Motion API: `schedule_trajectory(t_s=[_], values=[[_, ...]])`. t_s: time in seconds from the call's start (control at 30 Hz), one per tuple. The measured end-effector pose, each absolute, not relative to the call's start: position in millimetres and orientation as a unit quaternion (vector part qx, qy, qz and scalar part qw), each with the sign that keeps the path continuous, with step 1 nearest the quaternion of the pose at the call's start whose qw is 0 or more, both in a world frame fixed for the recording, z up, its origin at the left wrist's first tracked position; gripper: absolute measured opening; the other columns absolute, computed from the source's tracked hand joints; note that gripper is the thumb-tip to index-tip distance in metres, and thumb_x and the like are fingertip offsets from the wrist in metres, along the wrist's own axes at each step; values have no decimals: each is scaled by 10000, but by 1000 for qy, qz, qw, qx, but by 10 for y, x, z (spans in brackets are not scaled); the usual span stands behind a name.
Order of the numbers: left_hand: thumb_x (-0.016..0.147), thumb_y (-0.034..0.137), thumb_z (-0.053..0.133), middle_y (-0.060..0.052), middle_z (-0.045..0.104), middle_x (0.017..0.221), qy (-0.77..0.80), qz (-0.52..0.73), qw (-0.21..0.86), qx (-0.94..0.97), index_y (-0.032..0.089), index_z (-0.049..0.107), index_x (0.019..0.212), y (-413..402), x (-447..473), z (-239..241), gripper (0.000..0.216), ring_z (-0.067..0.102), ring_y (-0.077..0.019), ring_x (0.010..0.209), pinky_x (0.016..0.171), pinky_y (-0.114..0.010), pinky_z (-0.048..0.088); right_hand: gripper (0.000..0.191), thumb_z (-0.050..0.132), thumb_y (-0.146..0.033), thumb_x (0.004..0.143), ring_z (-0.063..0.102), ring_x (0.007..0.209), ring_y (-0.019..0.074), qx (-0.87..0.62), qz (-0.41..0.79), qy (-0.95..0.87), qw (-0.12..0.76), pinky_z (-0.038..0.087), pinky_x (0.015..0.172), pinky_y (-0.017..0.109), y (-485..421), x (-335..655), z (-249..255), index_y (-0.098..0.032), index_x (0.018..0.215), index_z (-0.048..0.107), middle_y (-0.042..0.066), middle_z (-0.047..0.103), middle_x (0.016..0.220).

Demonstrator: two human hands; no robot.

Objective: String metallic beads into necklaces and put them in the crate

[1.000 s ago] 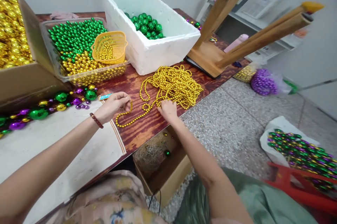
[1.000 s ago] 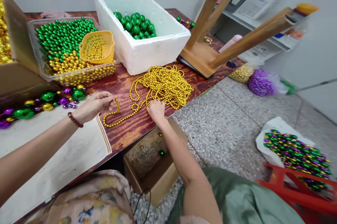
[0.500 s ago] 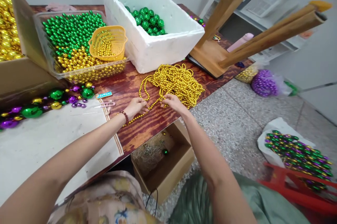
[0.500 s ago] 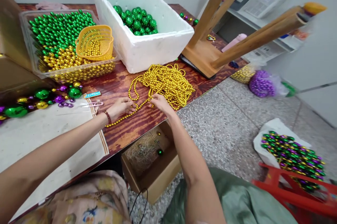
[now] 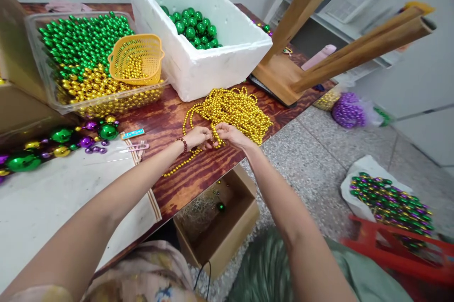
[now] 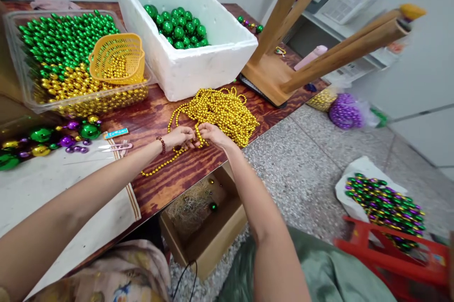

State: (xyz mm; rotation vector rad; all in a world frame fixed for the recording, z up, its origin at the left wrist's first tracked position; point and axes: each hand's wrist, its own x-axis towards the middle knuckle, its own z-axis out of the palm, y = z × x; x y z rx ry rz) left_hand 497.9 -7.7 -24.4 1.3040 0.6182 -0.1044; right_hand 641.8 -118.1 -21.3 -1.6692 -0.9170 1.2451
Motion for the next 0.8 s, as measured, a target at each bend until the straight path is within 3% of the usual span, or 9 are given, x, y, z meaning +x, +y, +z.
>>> schedule_trajectory(t_s=[0.17,0.33,0.5,0.67,0.73,0.8], values=[[906,67,460,7,616,585,269,-39,728,630,139,510,761,-62,5047,-274,169,605,-68,461,473,-129,417,315,607,-164,701,567,508,128,-701,456,-415,358,427,501,218,-1123,6408,-248,-210,993,499,-39,653,655],[902,92,464,26,612,647,269,9,687,675,148,514,773,-26,5026,-305,149,596,-60,457,447,-133,385,337,477,-120,784,602,585,161,-759,355,-472,273,435,585,243,-1062,6340,-187,-195,1106,543,-38,627,625],[885,124,483,31,602,631,278,45,627,726,159,546,780,-34,5026,-267,128,634,-95,520,503,-165,424,393,456,-131,857,642,820,241,-823,200,-499,186,416,749,311,-1070,6222,-44,-198,1230,563,64,701,845],[852,125,517,-7,648,660,306,55,550,775,164,591,756,-15,4932,-288,128,654,-147,641,676,-246,500,410,422,-161,914,661,889,263,-866,90,-483,94,428,760,324,-1137,6206,91,-215,1307,527,88,726,959],[838,111,535,-35,684,750,317,67,520,790,165,610,796,6,4855,-290,101,665,-177,758,782,-289,507,395,423,-155,904,665,864,250,-882,40,-457,106,448,748,325,-1153,6265,168,-211,1278,539,70,730,932],[843,109,536,-62,708,876,319,84,495,804,166,625,864,27,4776,-270,108,659,-199,875,873,-323,491,365,420,-152,894,664,832,233,-877,-8,-445,184,467,735,326,-1145,6334,295,-204,1229,554,52,726,891]])
